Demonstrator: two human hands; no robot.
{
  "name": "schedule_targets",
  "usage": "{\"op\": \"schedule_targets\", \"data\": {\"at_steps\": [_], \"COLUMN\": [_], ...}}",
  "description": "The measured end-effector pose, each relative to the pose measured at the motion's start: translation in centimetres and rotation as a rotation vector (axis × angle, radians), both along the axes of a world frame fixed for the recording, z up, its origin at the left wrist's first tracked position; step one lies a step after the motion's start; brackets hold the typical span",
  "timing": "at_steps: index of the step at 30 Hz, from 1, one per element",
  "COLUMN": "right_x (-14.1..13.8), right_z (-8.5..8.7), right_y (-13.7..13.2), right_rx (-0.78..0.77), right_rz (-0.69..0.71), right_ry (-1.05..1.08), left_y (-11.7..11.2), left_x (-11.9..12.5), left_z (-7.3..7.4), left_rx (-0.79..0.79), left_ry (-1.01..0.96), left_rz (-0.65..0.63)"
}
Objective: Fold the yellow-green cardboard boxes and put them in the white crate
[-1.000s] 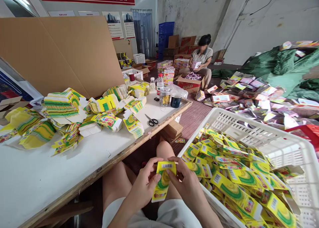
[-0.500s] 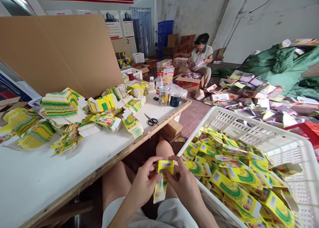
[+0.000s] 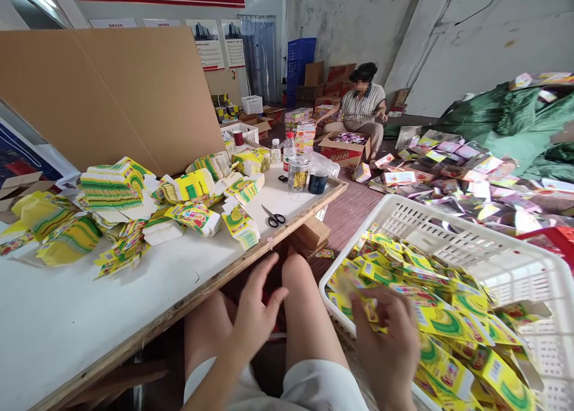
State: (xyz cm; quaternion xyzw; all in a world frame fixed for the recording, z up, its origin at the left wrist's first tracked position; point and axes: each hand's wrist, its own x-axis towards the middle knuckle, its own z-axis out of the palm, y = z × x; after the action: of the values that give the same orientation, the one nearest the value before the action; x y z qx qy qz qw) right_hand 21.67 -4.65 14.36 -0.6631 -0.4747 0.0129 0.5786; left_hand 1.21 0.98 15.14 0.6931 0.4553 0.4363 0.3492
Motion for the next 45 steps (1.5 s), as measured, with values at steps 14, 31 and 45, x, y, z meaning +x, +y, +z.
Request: {"op": "schedule_targets", "data": {"at_steps": [14,31,45], "right_x": [-1.2,-5.3,-6.1], "right_z": [-1.6,-0.1,-0.3], "right_y": [0.2,1.5,0.3], "right_rx": [-0.145,-0.214,-0.298], "right_rz": [0.182,0.550,0.698], "right_ry": [0.161,0.953,0.835], "left_y": [11.0,-2.8,-1.9], "left_x": [-8.2,-0.9,0.8], "left_z": [-1.8,-1.4,-0.5], "left_rx": [0.342,0.106,-0.693], "left_ry": [0.386,-0.303,-0.839], "left_rz": [0.249,-0.142,-0.257]}}
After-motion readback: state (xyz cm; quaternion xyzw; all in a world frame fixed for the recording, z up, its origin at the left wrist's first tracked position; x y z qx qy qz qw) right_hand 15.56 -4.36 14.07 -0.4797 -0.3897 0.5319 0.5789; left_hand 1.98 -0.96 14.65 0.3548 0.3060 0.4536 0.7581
